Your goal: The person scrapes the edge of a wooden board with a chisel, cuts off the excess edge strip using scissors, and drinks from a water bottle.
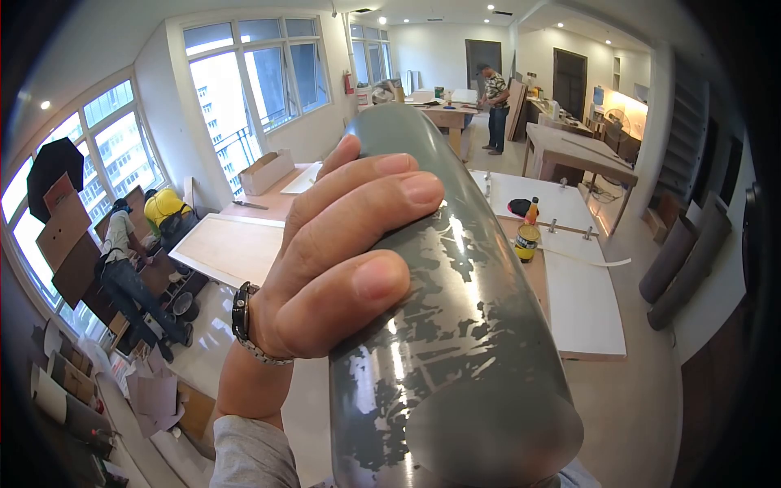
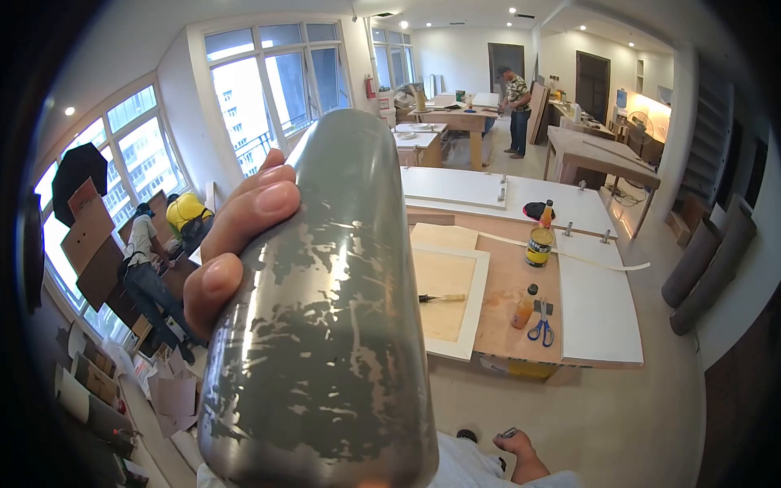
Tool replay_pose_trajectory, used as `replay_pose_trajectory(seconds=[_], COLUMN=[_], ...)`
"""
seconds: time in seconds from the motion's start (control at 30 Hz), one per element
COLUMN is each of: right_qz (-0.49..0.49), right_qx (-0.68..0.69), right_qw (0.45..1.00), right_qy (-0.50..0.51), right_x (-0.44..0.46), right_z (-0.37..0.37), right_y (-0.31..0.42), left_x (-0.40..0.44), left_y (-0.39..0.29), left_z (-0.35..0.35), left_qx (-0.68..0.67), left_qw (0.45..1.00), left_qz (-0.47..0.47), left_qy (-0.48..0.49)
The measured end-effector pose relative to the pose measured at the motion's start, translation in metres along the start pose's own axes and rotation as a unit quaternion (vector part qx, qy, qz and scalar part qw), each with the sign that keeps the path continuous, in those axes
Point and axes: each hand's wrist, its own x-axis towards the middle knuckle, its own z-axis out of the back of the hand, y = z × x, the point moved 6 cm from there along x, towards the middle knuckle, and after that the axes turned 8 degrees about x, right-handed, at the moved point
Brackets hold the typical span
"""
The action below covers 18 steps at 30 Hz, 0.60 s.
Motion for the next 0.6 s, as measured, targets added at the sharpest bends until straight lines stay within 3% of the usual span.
replay_pose_trajectory(seconds=[0.5, 0.6], right_qz=[0.035, 0.047], right_qx=[-0.045, 0.039], right_qw=[0.997, 0.998], right_qy=[0.059, -0.031], right_x=[-0.006, -0.019], right_z=[-0.035, -0.028], right_y=[-0.003, -0.016], left_x=[0.006, 0.010], left_y=[-0.014, -0.017], left_z=[0.028, 0.030], left_qx=[0.001, -0.001], left_qw=[1.000, 1.000], left_qz=[-0.004, -0.005], left_qy=[0.005, 0.009])
